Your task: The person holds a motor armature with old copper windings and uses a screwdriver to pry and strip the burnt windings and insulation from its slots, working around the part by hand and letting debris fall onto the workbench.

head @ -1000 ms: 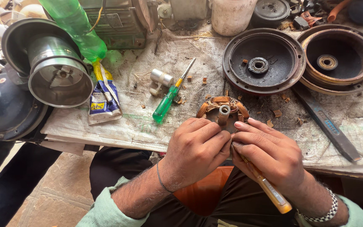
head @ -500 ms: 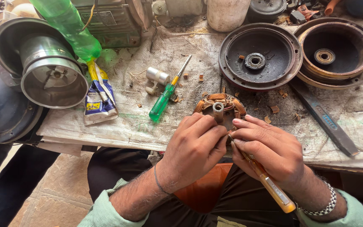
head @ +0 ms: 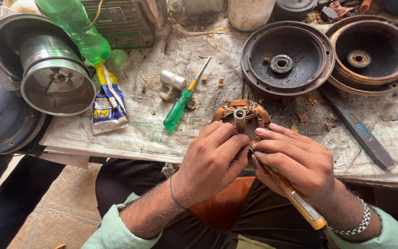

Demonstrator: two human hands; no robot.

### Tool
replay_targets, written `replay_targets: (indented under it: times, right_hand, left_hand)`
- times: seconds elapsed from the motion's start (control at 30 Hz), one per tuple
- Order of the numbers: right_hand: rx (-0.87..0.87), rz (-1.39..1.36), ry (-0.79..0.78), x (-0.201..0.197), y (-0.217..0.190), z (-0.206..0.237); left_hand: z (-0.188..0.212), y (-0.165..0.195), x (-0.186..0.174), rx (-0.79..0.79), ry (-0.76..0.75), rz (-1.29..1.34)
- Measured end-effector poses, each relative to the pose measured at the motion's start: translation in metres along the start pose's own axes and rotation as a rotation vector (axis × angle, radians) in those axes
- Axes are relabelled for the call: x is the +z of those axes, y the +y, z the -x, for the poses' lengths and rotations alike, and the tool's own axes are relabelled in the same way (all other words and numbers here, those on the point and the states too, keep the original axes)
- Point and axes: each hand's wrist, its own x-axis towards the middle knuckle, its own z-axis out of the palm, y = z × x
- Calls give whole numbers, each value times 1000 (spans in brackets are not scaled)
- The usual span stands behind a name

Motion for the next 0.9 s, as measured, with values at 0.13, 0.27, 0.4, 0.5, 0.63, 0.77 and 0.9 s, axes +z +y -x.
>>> replay_targets:
  times: [0.13, 0.27, 0.4, 0.5, 0.63, 0.77, 0.9]
  right_hand:
    - [-10, 27, -11, 0, 0, 0]
    - [11, 3, -23, -2, 1, 0]
    - [30, 3, -32, -2, 1, 0]
    - [28, 14, -34, -2, 0, 0]
    - [1, 56, -32, -2, -2, -1]
    - [-31, 91, -43, -2, -3, -2]
    - [-28, 116, -22, 0, -5, -1]
  left_hand:
    - [-1, -1, -1, 0, -11, 23]
    - [-2, -4, -5, 23, -45, 39]
    - [-2, -5, -5, 46, -47, 18]
    - [-1, -5, -3, 63, -51, -26]
    - [-1, -4, -2, 56, -38, -34]
    - [-1, -3, -2, 56, -36, -44]
    - [0, -3, -2, 77, -22, -65]
